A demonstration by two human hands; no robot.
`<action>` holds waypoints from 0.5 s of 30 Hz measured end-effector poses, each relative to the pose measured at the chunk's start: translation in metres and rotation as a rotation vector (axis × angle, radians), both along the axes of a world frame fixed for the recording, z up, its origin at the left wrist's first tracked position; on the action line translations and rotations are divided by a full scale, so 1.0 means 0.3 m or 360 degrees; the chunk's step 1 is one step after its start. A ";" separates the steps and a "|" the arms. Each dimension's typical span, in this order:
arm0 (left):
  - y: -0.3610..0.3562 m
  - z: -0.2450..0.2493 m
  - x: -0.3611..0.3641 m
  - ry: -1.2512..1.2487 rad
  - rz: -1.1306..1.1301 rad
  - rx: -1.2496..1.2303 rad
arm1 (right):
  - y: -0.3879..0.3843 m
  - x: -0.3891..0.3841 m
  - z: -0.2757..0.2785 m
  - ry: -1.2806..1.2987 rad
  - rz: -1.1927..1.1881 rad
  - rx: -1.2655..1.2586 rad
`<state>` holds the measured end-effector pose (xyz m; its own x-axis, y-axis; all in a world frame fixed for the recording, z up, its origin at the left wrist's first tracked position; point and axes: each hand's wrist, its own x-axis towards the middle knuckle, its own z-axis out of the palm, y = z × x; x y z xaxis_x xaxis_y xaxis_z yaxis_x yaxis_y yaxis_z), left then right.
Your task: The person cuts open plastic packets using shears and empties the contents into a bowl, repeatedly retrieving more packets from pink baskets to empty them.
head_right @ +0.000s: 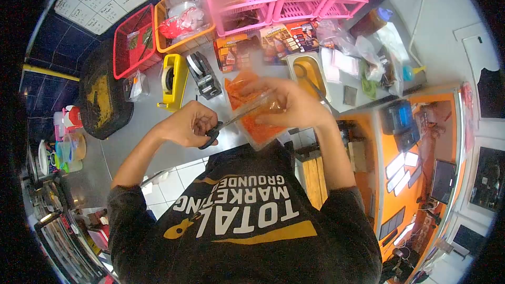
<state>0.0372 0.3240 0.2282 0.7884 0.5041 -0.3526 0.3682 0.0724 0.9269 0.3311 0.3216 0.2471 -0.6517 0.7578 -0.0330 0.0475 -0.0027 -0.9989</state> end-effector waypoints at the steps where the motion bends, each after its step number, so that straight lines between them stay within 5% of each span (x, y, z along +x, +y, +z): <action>1: -0.001 0.004 0.000 0.0001 0.0000 0.0004 | 0.003 -0.002 -0.004 0.0001 0.0000 0.0004; 15: -0.022 0.010 0.018 -0.0163 0.0042 -0.0072 | -0.002 -0.020 0.002 0.0168 0.0017 -0.0183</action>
<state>0.0426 0.3174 0.2313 0.8082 0.5105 -0.2936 0.2689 0.1237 0.9552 0.3251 0.3210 0.2478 -0.6643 0.7458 -0.0504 -0.0568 -0.1177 -0.9914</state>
